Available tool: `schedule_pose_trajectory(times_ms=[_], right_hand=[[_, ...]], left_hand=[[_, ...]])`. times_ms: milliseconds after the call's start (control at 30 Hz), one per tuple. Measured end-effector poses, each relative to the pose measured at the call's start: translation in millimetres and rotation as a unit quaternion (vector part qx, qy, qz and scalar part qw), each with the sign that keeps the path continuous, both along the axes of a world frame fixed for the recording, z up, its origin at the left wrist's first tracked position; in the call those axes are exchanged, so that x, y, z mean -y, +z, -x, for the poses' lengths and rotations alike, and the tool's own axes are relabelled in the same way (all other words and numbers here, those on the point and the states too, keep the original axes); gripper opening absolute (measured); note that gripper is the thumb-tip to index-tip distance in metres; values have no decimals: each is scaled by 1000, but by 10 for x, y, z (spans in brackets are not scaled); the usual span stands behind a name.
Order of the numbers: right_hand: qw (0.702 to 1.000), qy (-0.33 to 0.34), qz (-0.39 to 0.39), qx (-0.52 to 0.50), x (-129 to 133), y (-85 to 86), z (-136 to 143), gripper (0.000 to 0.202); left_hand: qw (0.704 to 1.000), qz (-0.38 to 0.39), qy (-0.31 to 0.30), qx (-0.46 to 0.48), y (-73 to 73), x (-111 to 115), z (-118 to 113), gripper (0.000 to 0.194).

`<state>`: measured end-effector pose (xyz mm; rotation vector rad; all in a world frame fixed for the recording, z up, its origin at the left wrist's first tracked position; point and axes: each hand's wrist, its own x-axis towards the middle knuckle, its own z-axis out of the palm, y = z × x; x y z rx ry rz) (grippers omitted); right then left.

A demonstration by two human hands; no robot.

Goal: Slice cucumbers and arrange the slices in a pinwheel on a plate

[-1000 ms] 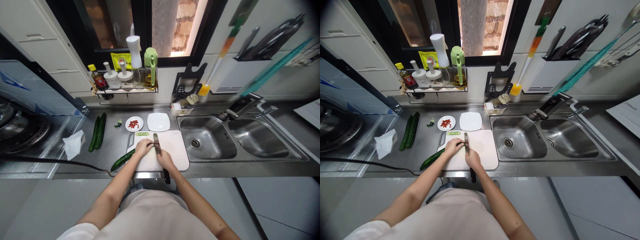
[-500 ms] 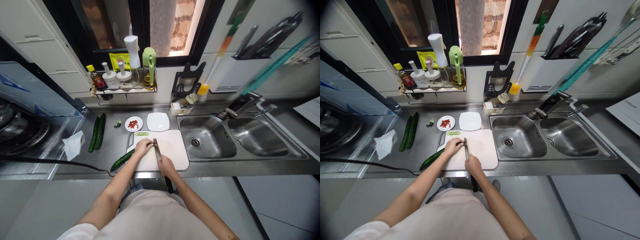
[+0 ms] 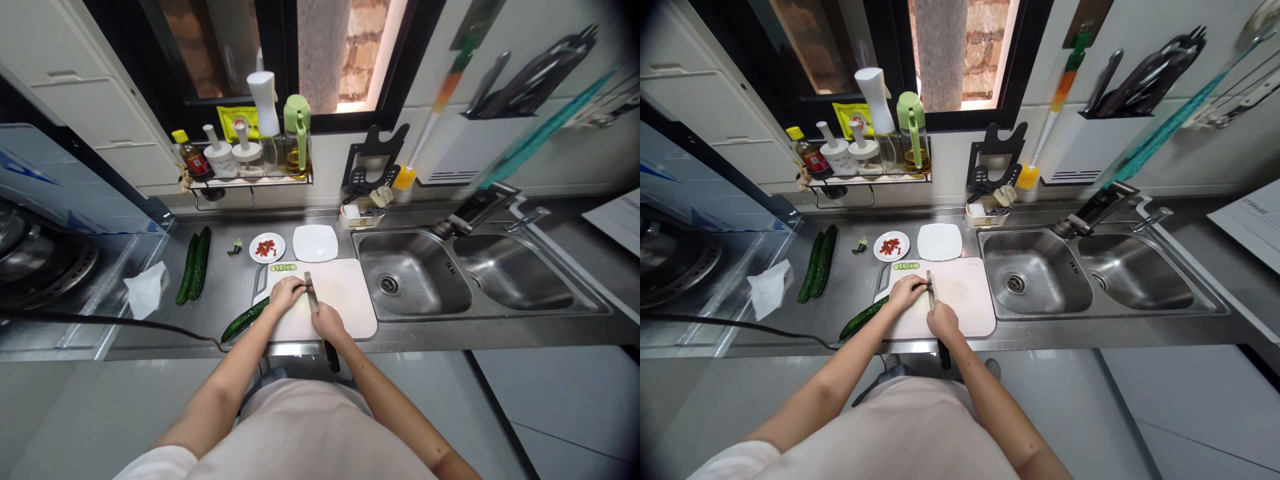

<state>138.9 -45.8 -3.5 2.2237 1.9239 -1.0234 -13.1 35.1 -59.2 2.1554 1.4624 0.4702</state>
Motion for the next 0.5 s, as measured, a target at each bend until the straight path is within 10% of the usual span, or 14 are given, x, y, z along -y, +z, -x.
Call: schedule_pose_trajectory(times_ms=[500], right_hand=[[999, -6, 27, 16, 48, 45, 76, 32]], left_hand=[[1000, 9, -6, 4, 38, 2, 5, 23]])
